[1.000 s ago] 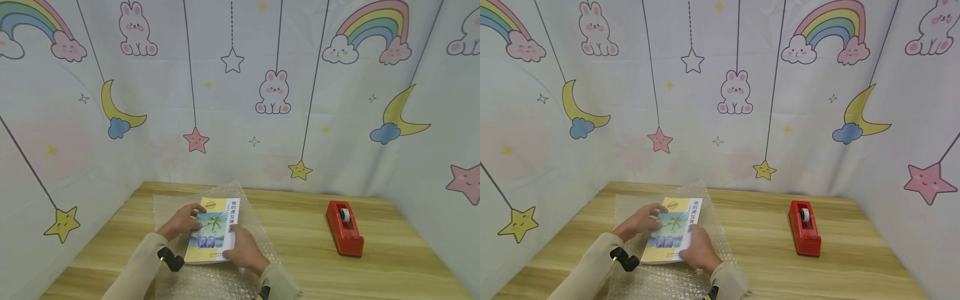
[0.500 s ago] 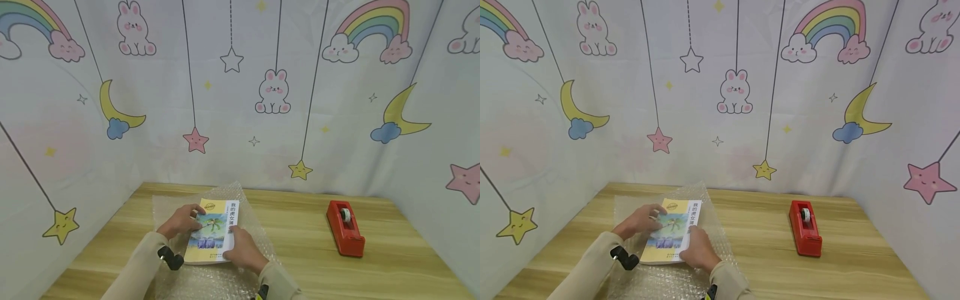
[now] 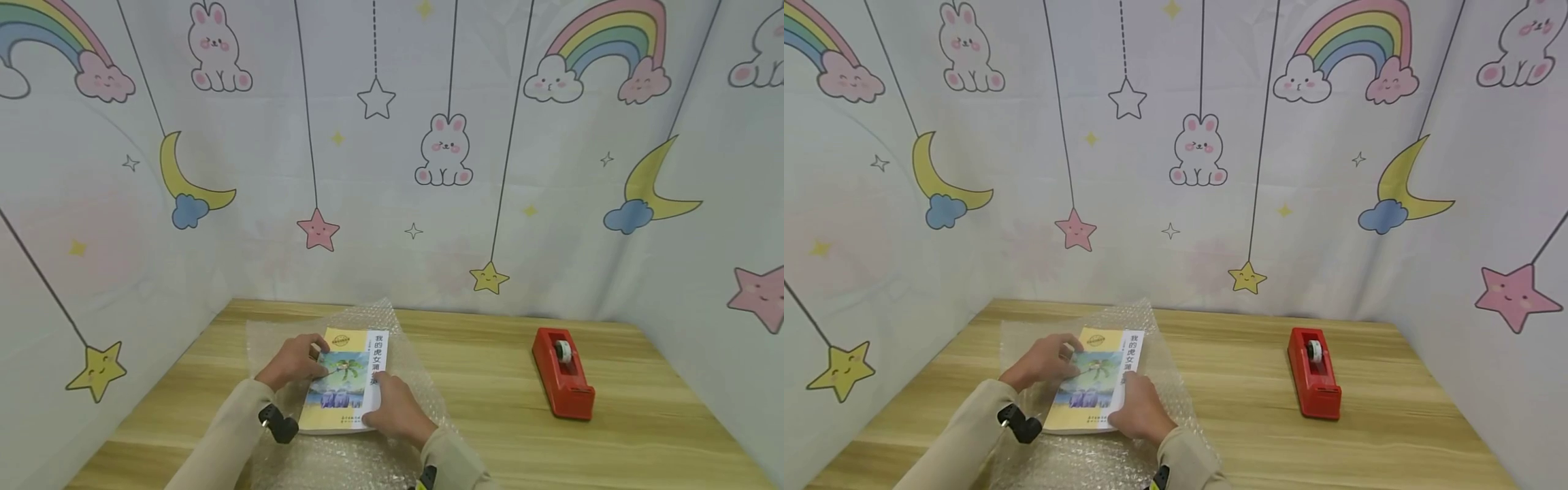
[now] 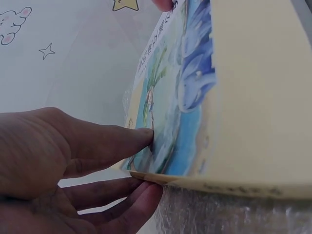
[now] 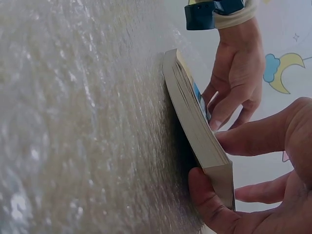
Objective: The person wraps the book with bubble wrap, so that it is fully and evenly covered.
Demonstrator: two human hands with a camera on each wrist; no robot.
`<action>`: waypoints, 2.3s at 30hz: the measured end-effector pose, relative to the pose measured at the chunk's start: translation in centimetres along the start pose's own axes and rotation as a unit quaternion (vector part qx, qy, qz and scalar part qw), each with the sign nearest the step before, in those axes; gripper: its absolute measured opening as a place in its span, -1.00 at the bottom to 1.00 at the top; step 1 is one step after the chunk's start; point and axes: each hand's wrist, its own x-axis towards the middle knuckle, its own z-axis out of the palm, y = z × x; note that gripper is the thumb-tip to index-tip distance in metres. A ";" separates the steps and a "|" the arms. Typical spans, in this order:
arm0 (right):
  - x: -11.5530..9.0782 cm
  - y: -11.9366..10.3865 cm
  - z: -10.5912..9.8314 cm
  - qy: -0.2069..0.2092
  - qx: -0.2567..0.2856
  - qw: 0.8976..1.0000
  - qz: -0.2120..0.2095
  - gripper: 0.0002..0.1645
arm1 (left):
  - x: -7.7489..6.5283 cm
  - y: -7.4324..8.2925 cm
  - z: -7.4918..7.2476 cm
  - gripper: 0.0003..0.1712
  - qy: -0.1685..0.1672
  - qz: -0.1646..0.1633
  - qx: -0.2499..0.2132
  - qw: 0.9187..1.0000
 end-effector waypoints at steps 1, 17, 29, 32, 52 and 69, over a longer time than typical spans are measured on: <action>0.0 0.0 0.0 -0.001 -0.002 1.000 0.000 -0.09 | 0.0 0.0 0.0 -0.56 0.003 0.001 0.007 1.000; 0.0 -0.1 0.1 -0.003 -0.065 0.998 -0.013 -0.14 | -0.1 -0.1 0.6 -0.69 0.048 0.009 0.118 0.992; 0.1 0.1 -0.2 -0.023 -0.082 0.996 -0.013 -0.22 | -0.1 0.3 0.6 -0.76 0.039 0.011 0.148 0.988; 0.0 0.1 -0.4 -0.033 -0.073 0.997 -0.014 -0.22 | -0.4 0.4 0.4 -0.74 0.021 0.014 0.153 0.988; -2.3 -0.5 -1.8 -0.035 -0.136 0.986 -0.094 -0.25 | -6.5 -1.8 -2.2 -0.70 -0.061 0.176 0.071 0.980; -4.9 -0.7 -2.8 -0.119 -0.224 0.954 -0.159 -0.11 | -12.0 -4.0 -4.2 -0.06 -0.150 0.253 0.141 0.945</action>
